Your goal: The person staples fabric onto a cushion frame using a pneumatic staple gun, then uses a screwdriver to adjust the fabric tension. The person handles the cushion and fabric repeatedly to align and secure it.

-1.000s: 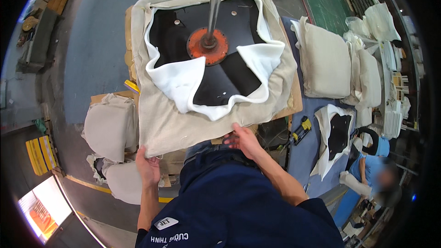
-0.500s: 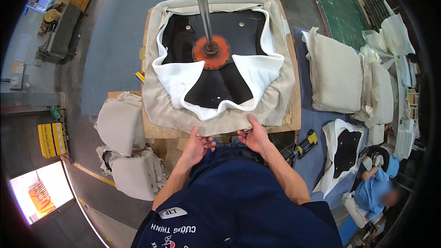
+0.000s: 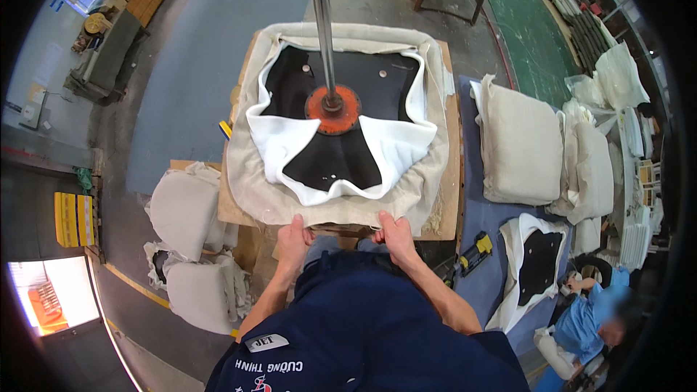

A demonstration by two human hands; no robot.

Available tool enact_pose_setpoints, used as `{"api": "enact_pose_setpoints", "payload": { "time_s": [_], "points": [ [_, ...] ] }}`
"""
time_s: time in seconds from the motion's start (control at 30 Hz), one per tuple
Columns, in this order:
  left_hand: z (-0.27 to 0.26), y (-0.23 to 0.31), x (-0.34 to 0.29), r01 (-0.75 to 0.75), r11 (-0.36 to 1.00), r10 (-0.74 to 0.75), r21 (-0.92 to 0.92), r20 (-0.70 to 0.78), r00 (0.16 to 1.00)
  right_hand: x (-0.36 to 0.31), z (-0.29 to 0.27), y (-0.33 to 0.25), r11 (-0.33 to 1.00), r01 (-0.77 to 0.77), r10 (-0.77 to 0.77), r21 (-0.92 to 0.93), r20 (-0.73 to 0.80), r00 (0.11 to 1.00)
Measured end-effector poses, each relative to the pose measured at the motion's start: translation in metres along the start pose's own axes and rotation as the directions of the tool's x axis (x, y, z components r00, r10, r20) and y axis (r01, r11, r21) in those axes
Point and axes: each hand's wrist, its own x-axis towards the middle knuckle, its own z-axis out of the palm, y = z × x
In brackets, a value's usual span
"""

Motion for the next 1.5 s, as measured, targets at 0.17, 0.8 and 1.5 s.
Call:
{"api": "enact_pose_setpoints", "payload": {
  "time_s": [0.17,0.8,1.5],
  "points": [
    [-0.019,-0.010,0.011,0.150,0.985,-0.152,-0.090,-0.021,0.988,0.004,-0.043,0.004,0.981,-0.148,0.147,0.129,0.012,0.989],
    [-0.015,0.007,0.028,-0.077,0.979,0.016,-0.190,-0.305,0.952,-0.019,-0.079,-0.021,0.985,0.148,-0.146,0.092,-0.021,0.989],
    [-0.049,0.013,0.049,0.132,0.573,-0.335,-0.809,-0.084,0.939,0.067,-0.177,-0.033,0.986,0.089,-0.107,-0.144,-0.122,0.987]
  ]
}}
